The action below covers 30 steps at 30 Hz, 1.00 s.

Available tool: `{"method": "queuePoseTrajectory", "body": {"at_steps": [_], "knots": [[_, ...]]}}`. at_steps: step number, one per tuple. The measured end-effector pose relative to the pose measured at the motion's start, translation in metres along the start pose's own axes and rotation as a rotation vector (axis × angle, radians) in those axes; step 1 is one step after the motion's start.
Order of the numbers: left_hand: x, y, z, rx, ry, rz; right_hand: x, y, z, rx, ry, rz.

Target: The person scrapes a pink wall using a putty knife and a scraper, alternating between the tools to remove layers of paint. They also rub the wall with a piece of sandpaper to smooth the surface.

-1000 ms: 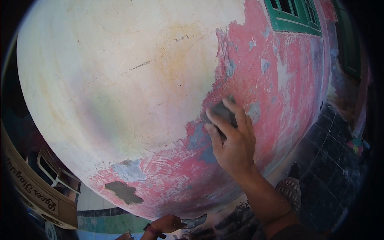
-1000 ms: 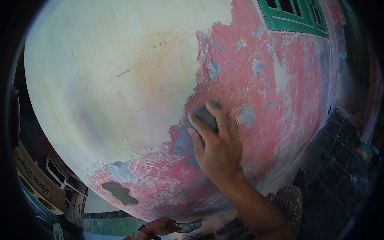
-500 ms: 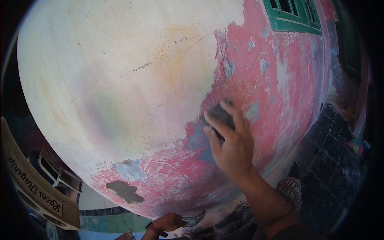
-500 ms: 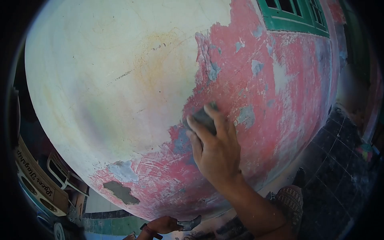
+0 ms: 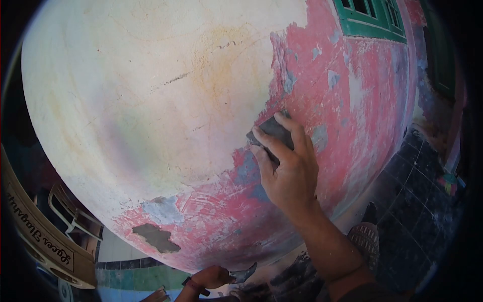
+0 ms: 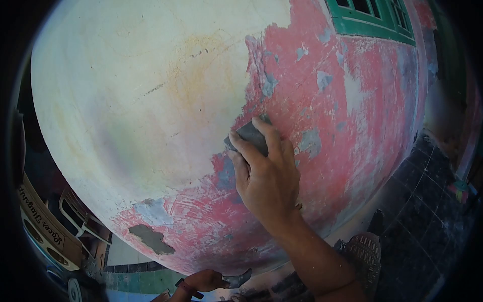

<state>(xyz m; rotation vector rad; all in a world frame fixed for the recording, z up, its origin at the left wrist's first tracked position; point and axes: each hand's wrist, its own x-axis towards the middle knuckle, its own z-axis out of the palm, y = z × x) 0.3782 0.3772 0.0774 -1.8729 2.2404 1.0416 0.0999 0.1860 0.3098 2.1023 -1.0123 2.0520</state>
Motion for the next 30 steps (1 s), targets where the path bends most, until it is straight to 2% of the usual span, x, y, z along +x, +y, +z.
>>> {"method": "queuePoseTrajectory", "body": {"at_steps": [4, 7, 10, 13, 19, 22, 25, 30], "knots": [[-0.004, 0.007, -0.005, -0.084, 0.016, 0.021, -0.018, 0.002, -0.002, -0.006, -0.044, -0.011], [-0.005, 0.006, -0.003, -0.023, 0.064, -0.004, -0.007, 0.001, -0.003, -0.018, -0.033, -0.033], [-0.004, -0.003, -0.001, -0.131, 0.058, -0.018, -0.001, -0.002, 0.002, 0.019, -0.003, -0.003], [-0.004, -0.002, -0.003, -0.109, 0.104, 0.057, -0.017, 0.005, 0.003, -0.038, -0.013, -0.075], [-0.002, -0.008, 0.001, -0.102, 0.057, -0.023, -0.006, -0.002, 0.005, 0.009, 0.013, -0.019], [-0.006, -0.001, -0.003, -0.108, 0.102, 0.083, -0.022, 0.002, 0.002, -0.004, -0.057, -0.043], [-0.008, 0.001, -0.003, -0.039, 0.112, 0.057, -0.004, -0.001, 0.003, 0.008, -0.011, -0.045], [-0.004, -0.009, 0.004, -0.116, 0.111, 0.058, -0.020, 0.000, 0.001, 0.003, -0.061, -0.018]]}}
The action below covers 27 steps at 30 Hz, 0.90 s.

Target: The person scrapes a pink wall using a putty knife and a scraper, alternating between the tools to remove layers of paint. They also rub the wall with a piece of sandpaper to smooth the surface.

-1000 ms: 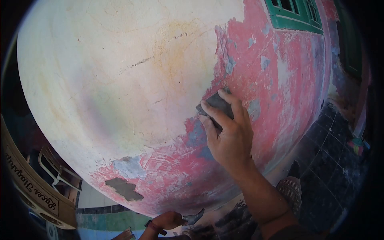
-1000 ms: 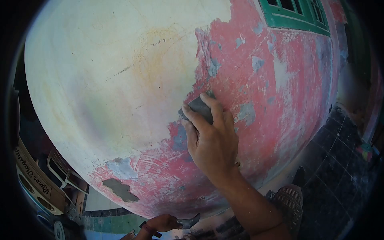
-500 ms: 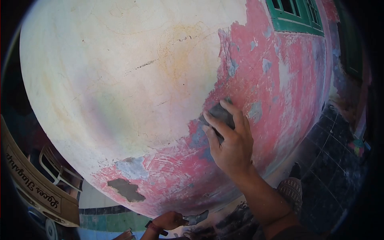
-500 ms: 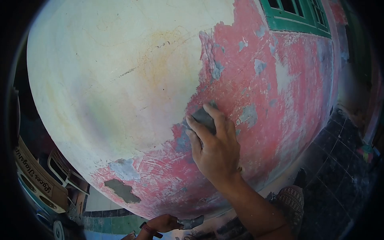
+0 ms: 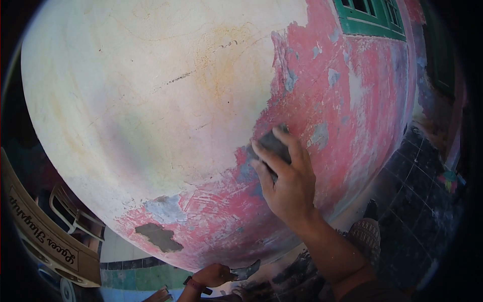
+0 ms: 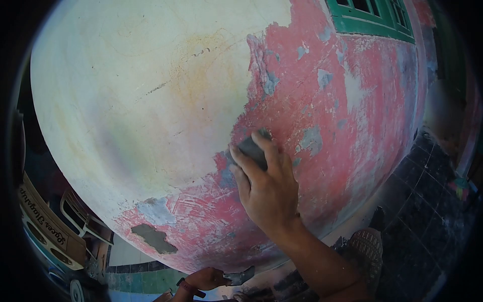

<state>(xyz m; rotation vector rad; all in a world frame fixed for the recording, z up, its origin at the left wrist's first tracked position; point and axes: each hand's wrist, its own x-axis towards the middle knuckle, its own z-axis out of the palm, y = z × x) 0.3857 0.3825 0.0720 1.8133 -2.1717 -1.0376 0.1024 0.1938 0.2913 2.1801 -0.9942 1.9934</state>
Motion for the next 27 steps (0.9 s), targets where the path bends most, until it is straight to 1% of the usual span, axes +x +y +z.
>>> {"method": "queuePoseTrajectory", "body": {"at_steps": [1, 2, 4, 7, 10, 12, 13, 16, 19, 21, 22, 25, 27], "knots": [[-0.002, 0.002, -0.002, -0.001, 0.005, 0.005, -0.006, 0.000, -0.001, -0.004, -0.014, -0.003], [-0.002, 0.004, -0.005, 0.005, 0.000, -0.010, -0.004, 0.002, 0.000, -0.002, 0.020, -0.012], [-0.005, 0.009, -0.007, 0.010, -0.015, -0.048, 0.010, 0.005, 0.001, 0.006, 0.076, -0.026], [-0.008, -0.001, -0.003, 0.003, -0.025, -0.103, 0.038, 0.006, 0.006, 0.026, 0.152, -0.022], [-0.009, -0.019, 0.002, 0.039, -0.049, -0.069, 0.019, 0.009, -0.001, -0.022, 0.070, -0.038], [-0.010, -0.027, 0.003, 0.062, 0.009, -0.062, 0.012, 0.015, -0.003, -0.003, 0.049, -0.030], [-0.010, -0.026, 0.004, 0.065, 0.036, -0.060, 0.012, 0.019, -0.004, 0.007, 0.030, -0.024], [-0.011, 0.005, -0.016, 0.058, -0.058, -0.180, 0.044, 0.018, -0.006, -0.018, 0.149, -0.072], [-0.009, -0.007, -0.008, 0.089, -0.035, -0.118, 0.050, 0.012, -0.012, 0.022, 0.102, 0.001], [-0.009, -0.034, 0.007, 0.095, 0.026, -0.065, 0.039, 0.019, -0.013, 0.026, 0.082, 0.011], [-0.008, -0.028, 0.004, 0.097, 0.059, -0.036, 0.036, 0.022, -0.014, 0.029, 0.072, 0.013], [-0.016, -0.011, -0.010, 0.045, -0.026, -0.112, 0.046, 0.023, -0.019, -0.034, 0.132, -0.006], [-0.016, -0.029, -0.001, 0.027, -0.022, -0.102, 0.052, 0.020, -0.022, -0.037, 0.117, 0.024]]}}
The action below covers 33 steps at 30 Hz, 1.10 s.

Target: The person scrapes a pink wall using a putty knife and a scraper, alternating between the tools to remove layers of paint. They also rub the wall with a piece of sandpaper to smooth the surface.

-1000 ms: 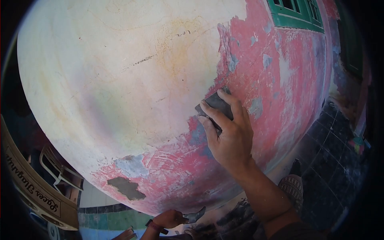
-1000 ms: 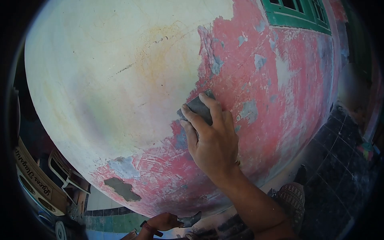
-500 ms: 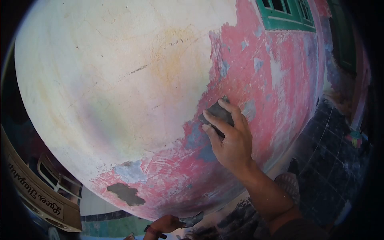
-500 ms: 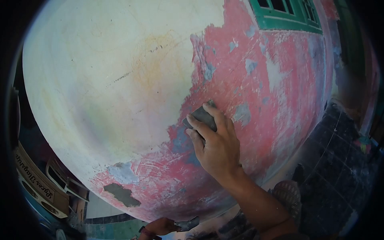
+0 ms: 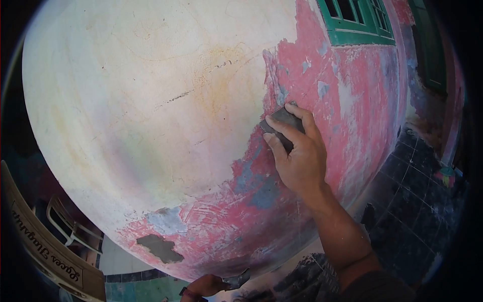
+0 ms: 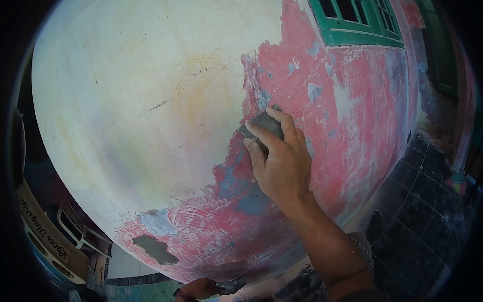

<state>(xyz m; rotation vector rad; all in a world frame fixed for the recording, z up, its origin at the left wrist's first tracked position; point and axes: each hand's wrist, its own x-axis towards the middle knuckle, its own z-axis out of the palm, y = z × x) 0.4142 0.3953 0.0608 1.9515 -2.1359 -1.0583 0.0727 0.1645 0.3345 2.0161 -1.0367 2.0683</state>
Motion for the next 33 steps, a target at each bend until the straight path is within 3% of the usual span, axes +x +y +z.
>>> {"method": "queuePoseTrajectory", "body": {"at_steps": [7, 10, 13, 16, 22, 25, 28, 31, 33], "knots": [[-0.002, 0.008, 0.000, -0.125, 0.101, 0.044, 0.008, -0.005, 0.004, -0.041, 0.039, -0.034], [0.009, -0.001, 0.004, -0.122, -0.022, 0.043, 0.014, -0.003, 0.004, -0.071, 0.032, -0.068], [0.011, 0.018, -0.002, 0.066, -0.009, 0.034, 0.004, 0.002, 0.000, -0.121, -0.009, -0.095], [0.017, 0.014, -0.003, -0.017, -0.087, 0.021, 0.017, 0.002, 0.003, -0.047, 0.012, -0.085], [0.026, -0.019, 0.016, 0.124, -0.048, 0.012, -0.002, 0.011, 0.007, 0.028, -0.019, -0.051], [0.044, -0.096, 0.048, -0.820, 0.075, 0.970, 0.014, 0.009, 0.009, 0.068, 0.034, -0.054], [0.003, 0.027, -0.012, -0.136, -0.028, -0.133, 0.018, 0.004, 0.011, 0.063, 0.061, -0.033], [0.011, 0.000, 0.005, 0.044, 0.016, 0.034, 0.001, 0.018, 0.009, 0.013, 0.033, -0.077], [0.005, 0.009, 0.003, 0.065, -0.019, -0.011, 0.009, 0.016, 0.009, 0.031, 0.049, -0.065]]}}
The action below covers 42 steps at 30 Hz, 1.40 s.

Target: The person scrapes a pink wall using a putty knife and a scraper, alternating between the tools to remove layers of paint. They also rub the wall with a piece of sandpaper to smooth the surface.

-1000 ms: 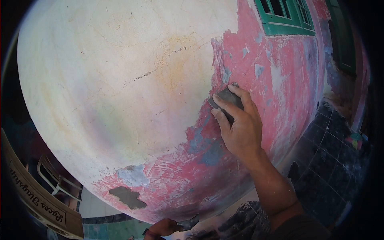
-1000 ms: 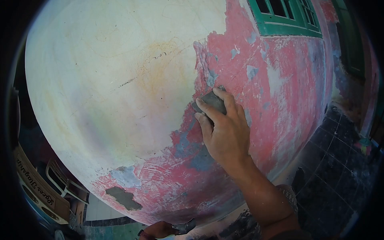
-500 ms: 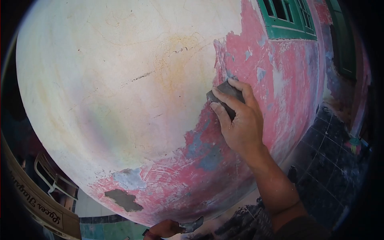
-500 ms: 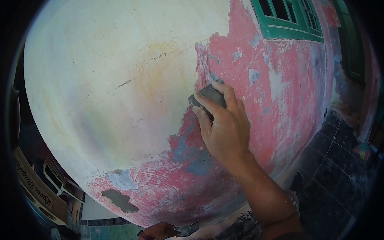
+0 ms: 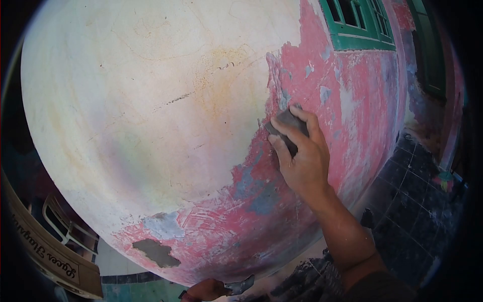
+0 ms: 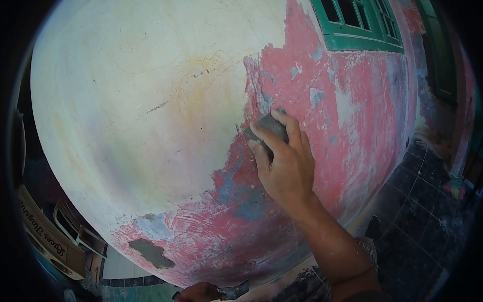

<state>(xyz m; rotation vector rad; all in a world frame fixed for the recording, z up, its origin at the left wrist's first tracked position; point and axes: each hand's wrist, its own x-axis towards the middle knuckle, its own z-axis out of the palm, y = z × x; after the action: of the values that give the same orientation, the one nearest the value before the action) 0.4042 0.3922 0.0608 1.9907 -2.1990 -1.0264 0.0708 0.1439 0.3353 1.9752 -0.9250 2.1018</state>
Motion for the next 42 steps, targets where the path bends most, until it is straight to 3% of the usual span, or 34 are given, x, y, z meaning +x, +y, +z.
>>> {"method": "queuePoseTrajectory", "body": {"at_steps": [4, 7, 10, 13, 19, 22, 28, 34, 40, 42], "knots": [[-0.030, 0.117, -0.066, -0.130, -0.101, -0.372, 0.003, -0.001, 0.001, 0.017, 0.007, 0.018], [-0.006, 0.022, -0.017, 0.130, 0.006, 0.150, -0.006, 0.001, -0.003, -0.037, -0.043, 0.002], [0.013, -0.022, 0.011, 0.375, 0.046, 0.344, 0.018, 0.000, 0.002, 0.001, 0.043, -0.029], [0.001, 0.010, -0.007, 0.251, -0.015, 0.237, 0.008, -0.002, 0.001, -0.011, 0.025, -0.006], [0.015, -0.027, 0.010, 0.342, -0.061, 0.276, 0.012, -0.005, -0.001, 0.056, -0.005, 0.051], [0.014, -0.026, 0.010, 0.202, -0.018, 0.347, -0.001, 0.001, -0.002, -0.026, -0.004, -0.036], [-0.001, 0.046, -0.027, 0.097, -0.119, 0.051, 0.019, -0.011, -0.008, -0.014, -0.026, 0.012], [0.016, 0.011, 0.005, 0.323, -0.077, 0.129, -0.002, -0.009, -0.013, -0.069, -0.079, -0.023], [0.027, -0.030, 0.022, 0.116, 0.010, 0.324, 0.002, -0.010, -0.009, -0.036, -0.058, -0.004], [-0.001, 0.069, -0.029, 0.018, -0.078, -0.062, -0.003, -0.006, -0.007, -0.037, -0.042, -0.034]]}}
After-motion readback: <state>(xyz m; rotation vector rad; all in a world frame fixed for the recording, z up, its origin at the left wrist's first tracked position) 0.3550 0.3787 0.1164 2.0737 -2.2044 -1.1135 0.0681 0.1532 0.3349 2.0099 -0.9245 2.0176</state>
